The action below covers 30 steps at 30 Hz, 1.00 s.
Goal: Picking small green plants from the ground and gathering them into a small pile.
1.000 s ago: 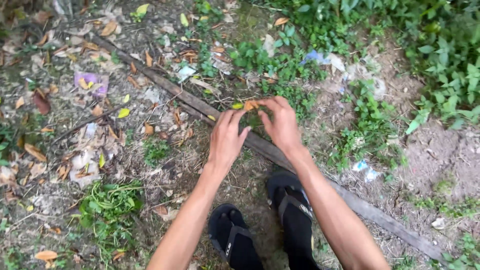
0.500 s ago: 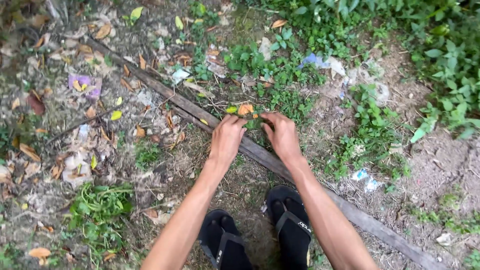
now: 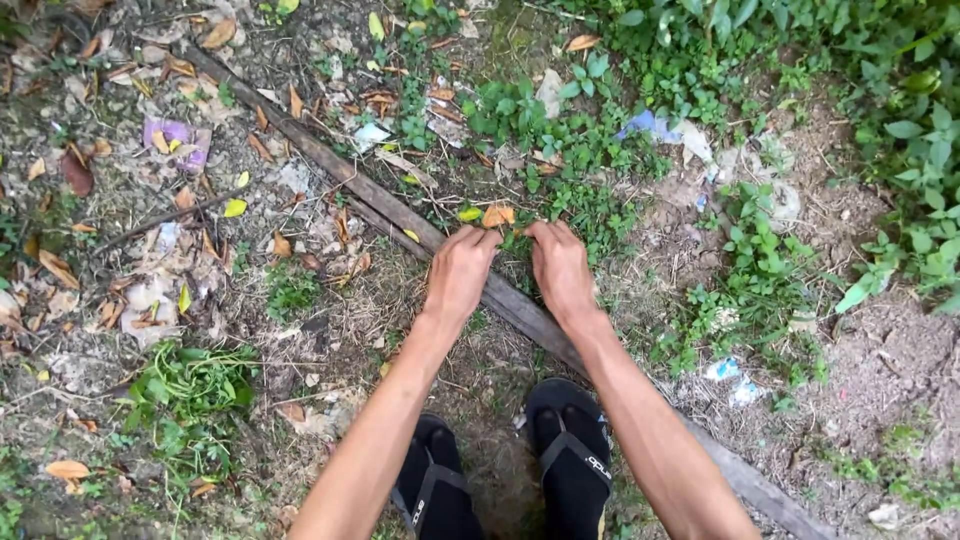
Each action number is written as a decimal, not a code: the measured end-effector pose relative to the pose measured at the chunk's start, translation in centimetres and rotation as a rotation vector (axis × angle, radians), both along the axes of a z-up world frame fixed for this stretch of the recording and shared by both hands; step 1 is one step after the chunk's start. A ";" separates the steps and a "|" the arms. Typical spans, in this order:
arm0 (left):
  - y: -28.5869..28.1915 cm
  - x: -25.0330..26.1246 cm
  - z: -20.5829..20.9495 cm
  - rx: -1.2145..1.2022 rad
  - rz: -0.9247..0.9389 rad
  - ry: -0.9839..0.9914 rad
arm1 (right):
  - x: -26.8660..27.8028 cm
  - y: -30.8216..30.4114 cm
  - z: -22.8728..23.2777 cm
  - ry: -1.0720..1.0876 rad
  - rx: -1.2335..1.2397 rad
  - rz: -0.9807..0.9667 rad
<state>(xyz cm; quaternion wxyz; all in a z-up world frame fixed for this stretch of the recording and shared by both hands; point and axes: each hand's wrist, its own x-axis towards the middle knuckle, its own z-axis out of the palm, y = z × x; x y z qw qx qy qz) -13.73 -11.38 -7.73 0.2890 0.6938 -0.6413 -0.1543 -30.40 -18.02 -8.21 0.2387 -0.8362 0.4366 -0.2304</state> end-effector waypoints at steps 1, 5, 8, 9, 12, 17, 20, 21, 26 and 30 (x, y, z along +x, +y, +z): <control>-0.2 0.0 -0.4 -0.006 0.005 -0.001 | 0.2 0.0 0.2 -0.001 -0.006 0.005; 0.0 -0.1 -0.5 0.051 0.006 0.085 | 0.2 0.3 -0.1 -0.034 0.063 -0.024; 0.3 -0.1 0.6 0.087 0.019 0.183 | 0.6 1.0 0.3 -0.090 0.070 -0.032; 0.4 -0.2 0.9 0.114 0.026 0.248 | 0.6 1.3 0.7 -0.116 0.082 -0.043; 0.6 -0.1 1.2 0.096 0.075 0.346 | 2.4 2.3 4.2 -0.134 0.094 -0.019; 2.8 2.3 4.2 -0.110 0.184 0.320 | 4.8 1.8 6.0 -0.142 0.197 -0.067; 4.6 4.8 5.5 -0.149 0.305 0.334 | 7.9 2.6 6.4 -0.216 0.146 0.046; 5.4 5.6 5.8 -0.142 0.367 0.359 | 9.1 3.2 6.3 -0.229 0.202 0.067; 10.9 11.1 6.4 -0.135 0.582 0.296 | 16.8 6.9 7.2 -0.294 0.305 0.265; 14.9 14.9 6.2 -0.110 0.749 0.282 | 21.6 9.5 6.4 -0.302 0.407 0.446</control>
